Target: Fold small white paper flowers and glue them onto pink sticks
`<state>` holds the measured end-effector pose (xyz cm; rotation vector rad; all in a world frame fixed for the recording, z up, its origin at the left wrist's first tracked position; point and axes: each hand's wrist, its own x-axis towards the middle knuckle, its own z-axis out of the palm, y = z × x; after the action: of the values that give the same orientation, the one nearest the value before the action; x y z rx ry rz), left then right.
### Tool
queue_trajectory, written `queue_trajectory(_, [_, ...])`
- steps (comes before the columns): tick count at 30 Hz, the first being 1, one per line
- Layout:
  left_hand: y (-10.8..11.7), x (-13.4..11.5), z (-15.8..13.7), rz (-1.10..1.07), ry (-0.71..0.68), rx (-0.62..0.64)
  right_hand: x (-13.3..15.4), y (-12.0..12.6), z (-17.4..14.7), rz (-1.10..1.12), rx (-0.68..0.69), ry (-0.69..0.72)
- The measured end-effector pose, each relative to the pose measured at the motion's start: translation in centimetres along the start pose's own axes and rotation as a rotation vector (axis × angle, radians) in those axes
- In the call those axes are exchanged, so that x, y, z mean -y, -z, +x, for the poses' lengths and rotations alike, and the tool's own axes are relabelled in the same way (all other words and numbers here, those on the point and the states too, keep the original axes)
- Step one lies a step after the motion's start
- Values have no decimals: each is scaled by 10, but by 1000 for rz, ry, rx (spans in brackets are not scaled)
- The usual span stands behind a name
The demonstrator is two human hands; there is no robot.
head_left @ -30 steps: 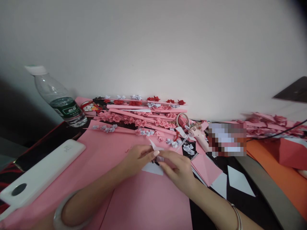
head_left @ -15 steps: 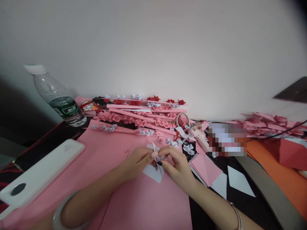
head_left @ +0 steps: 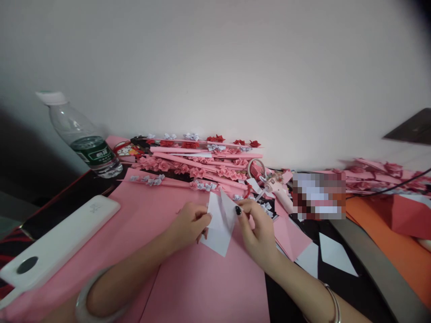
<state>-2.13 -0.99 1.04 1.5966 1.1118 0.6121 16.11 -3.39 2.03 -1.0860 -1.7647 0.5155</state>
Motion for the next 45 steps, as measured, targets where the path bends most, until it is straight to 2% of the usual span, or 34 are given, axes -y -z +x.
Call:
queue_trajectory(3, [1,3,2,136,-39,-47,-1,2,1,22,-45,-31])
queue_trajectory(7, [6,2,4,397,-156,-317,-1,2,1,83,-55,-76])
queue_trajectory(9, [9,-1,4,407,-160,-451,-1,3,1,64,-55,-72])
queue_trajectory(11, [10,-4,2,279,-183,-518,-1,4,1,3,-58,-22])
queue_trajectory(13, [10,-7,1,22,-229,-443,-2,5,2,-72,-36,89])
queue_trajectory(16, [8,-9,1,-215,-277,-175,-5,6,2,-177,66,290])
queue_trajectory(18, [7,-9,2,-164,-276,-95,-6,7,2,-237,124,388])
queue_trajectory(22, [9,-10,3,31,-244,-182,-7,10,1,-270,164,444])
queue_trajectory(25, [8,-10,3,15,-201,-221,-8,14,0,-239,99,313])
queue_trajectory(28, [6,-9,2,-82,-133,-184,-9,14,-3,-209,8,76])
queue_trajectory(31, [2,-8,1,-194,-88,-111,-11,10,-4,-142,21,-129])
queue_trajectory(33, [0,-8,2,-280,-80,-82,-11,7,-5,-62,44,-212])
queue_trajectory(38, [0,-9,5,-509,-99,-66,-11,4,-5,114,13,-286])
queue_trajectory(45, [-4,-10,5,-391,55,45,-12,4,-2,315,-112,-344])
